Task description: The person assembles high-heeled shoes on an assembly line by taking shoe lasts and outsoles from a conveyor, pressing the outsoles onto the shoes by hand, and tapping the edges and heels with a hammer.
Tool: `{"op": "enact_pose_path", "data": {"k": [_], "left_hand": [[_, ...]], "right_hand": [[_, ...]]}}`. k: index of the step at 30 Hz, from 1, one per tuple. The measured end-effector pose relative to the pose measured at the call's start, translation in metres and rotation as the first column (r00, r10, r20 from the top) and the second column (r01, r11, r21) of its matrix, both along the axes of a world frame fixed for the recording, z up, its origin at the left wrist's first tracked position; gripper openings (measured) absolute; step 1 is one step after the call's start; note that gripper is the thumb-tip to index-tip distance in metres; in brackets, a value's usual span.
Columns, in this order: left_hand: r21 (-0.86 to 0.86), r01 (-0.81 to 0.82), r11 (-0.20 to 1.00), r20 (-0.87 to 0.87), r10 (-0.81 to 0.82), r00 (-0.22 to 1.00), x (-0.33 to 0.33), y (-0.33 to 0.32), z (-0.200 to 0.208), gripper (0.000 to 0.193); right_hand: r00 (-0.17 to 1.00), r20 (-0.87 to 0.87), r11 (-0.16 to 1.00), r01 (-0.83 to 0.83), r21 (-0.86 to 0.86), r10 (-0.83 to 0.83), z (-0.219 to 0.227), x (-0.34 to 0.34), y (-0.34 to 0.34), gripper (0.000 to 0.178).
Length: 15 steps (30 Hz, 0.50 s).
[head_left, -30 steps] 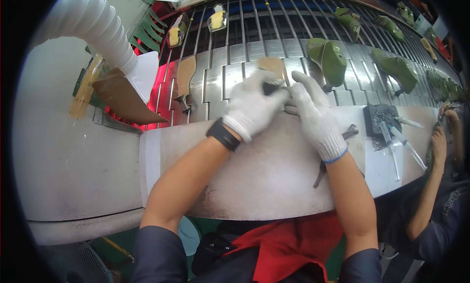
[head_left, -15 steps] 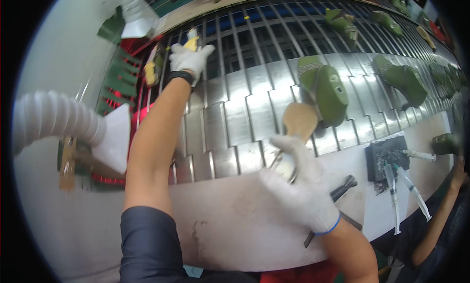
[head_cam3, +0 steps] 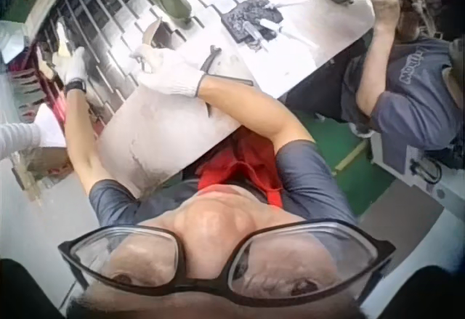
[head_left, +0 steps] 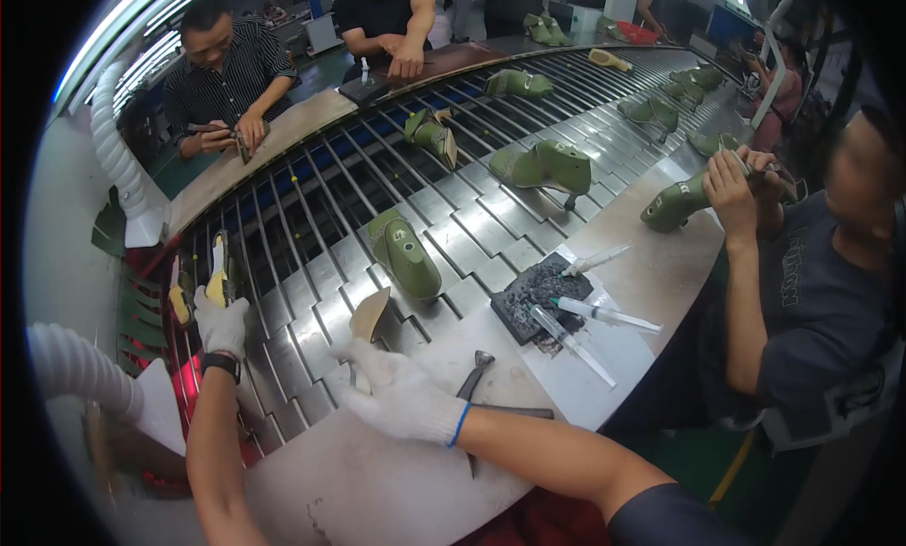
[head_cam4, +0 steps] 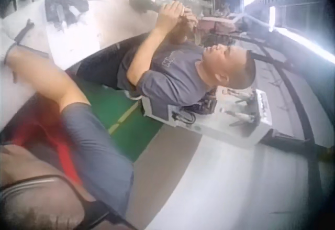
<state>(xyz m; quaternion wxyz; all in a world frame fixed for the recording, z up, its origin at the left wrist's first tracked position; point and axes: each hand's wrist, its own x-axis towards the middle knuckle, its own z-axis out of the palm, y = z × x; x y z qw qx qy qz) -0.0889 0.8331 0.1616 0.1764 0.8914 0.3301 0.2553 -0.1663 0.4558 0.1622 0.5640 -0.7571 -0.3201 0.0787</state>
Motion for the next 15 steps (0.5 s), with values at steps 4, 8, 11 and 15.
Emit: {"op": "enact_pose_path", "data": {"k": [4, 8, 11, 15], "left_hand": [[-0.100, 0.277, 0.956, 0.378, -0.221, 0.899, -0.125, -0.068, 0.011, 0.092], [0.184, 0.269, 0.945, 0.322, -0.317, 0.892, -0.285, -0.144, 0.031, 0.096], [0.334, 0.296, 0.895, 0.129, -0.355, 0.926, -0.381, -0.152, 0.021, 0.104], [0.294, 0.485, 0.824, -0.038, -0.497, 0.867, -0.430, -0.154, 0.012, 0.102]], "right_hand": [[0.938, 0.202, 0.959, 0.276, 0.056, -0.282, -0.007, 0.008, 0.002, 0.078], [0.869, 0.322, 0.926, 0.363, 0.100, -0.375, 0.011, -0.004, -0.021, 0.066], [0.808, 0.556, 0.958, 0.278, -0.071, -0.194, 0.043, -0.049, -0.052, 0.037], [0.740, 0.618, 0.909, 0.022, -0.416, 0.265, 0.058, -0.109, -0.057, 0.031]]}}
